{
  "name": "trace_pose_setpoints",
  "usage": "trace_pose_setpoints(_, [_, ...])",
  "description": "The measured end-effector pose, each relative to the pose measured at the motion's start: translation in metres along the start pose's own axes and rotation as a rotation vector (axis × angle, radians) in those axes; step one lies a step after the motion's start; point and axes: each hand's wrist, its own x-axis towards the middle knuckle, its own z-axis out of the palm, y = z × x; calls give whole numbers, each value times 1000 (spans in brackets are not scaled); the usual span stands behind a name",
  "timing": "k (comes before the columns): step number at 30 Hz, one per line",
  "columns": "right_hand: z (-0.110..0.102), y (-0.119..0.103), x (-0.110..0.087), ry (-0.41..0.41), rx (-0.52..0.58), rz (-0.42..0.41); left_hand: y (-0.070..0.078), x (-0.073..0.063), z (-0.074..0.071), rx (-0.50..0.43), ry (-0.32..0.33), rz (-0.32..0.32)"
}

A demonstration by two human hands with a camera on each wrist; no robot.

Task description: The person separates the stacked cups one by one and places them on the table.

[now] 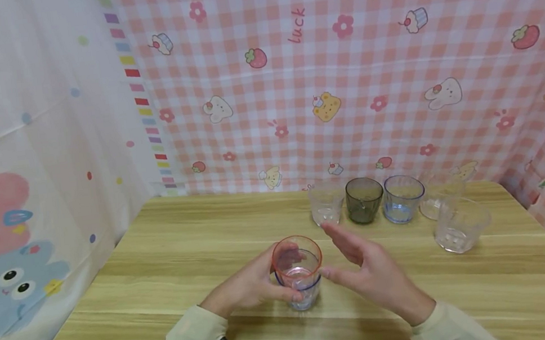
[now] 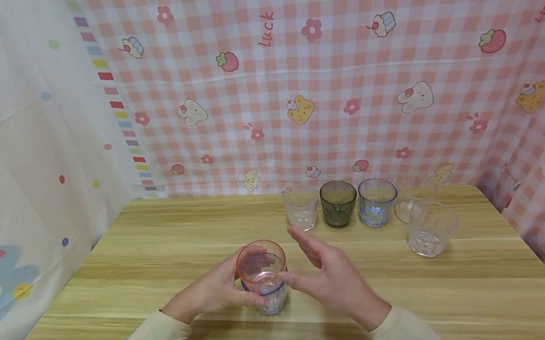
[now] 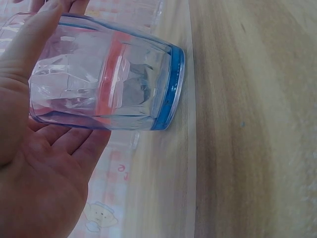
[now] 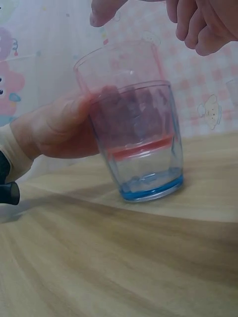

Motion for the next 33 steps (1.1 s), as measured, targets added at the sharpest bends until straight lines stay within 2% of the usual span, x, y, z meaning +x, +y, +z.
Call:
trace_pose_setpoints(14, [15, 0, 2, -31, 25, 14, 1, -1, 0, 13, 4, -3])
trace_pose_setpoints(24, [27, 1, 5, -40, 47, -7, 0, -1, 0, 23, 0, 4])
trace_pose_setpoints(33, [38, 3, 7, -34, 68, 76, -2, 0, -1, 32, 9, -24])
